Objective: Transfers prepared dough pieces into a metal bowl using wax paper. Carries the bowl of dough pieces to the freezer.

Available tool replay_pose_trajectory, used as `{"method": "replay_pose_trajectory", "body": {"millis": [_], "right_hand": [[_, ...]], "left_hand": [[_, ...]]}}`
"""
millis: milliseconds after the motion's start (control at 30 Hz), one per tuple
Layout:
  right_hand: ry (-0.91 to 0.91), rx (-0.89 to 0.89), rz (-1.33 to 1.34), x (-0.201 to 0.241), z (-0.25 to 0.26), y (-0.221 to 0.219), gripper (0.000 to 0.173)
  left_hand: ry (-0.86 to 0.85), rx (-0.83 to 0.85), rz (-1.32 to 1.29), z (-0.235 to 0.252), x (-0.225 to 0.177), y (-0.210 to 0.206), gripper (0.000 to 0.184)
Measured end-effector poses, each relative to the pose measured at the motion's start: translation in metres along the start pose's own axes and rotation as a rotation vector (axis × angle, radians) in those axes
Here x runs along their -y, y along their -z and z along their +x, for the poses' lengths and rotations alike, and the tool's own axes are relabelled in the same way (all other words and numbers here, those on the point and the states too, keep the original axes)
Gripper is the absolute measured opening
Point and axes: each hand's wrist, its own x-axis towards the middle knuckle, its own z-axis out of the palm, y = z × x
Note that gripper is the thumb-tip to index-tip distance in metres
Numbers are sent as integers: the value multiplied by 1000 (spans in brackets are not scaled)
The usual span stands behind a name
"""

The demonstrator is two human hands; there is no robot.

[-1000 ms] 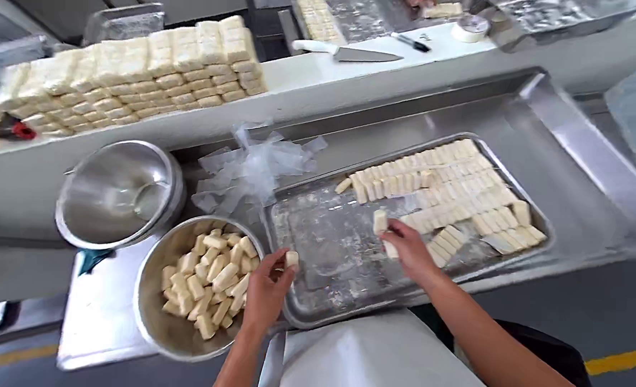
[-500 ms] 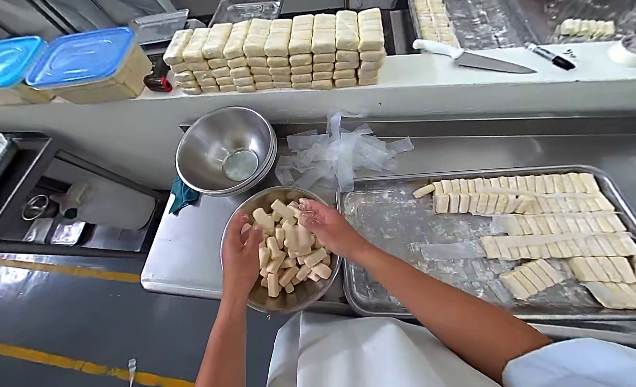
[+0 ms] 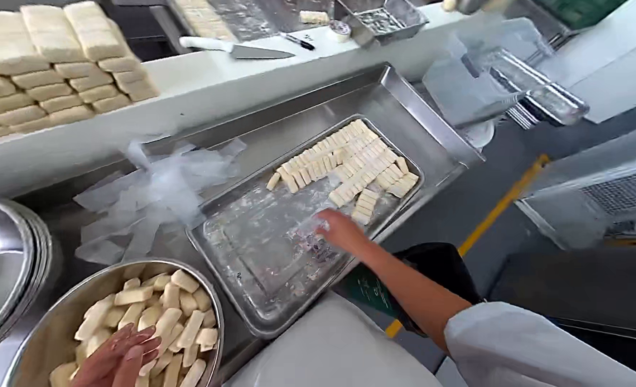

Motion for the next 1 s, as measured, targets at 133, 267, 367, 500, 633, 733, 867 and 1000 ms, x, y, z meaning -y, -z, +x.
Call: {"method": "replay_pose_trajectory", "body": {"millis": [133,267,367,500,633,733,867,1000], "right_hand": [[-468,-218,-73,-112,31,50,84],[-714,-102,-54,-138,50,38,108],[-708,-87,-36,-135,53,32,105],[-475,-119,302,-116,19,34,89],[-289,18,776,-7,2,12,76],[-54,122,930,98,-9,-23,74],[370,383,774,189,-9,-64,53],[574,616,609,240,0,-78,42]], "left_hand": [[-69,67,42,26,-25,-40,32],[-130,73,124,37,-38,-78,31],[-142,66,146,37,-36,-92,31],[-81,23,156,31,-31,-100,31],[176,87,6,13,-30,-100,49],[306,177,-59,7,-29,-105,79],[187,-264,-51,-10,-19,-73,38],[212,-343,-43,-35,-13,0,29]]}}
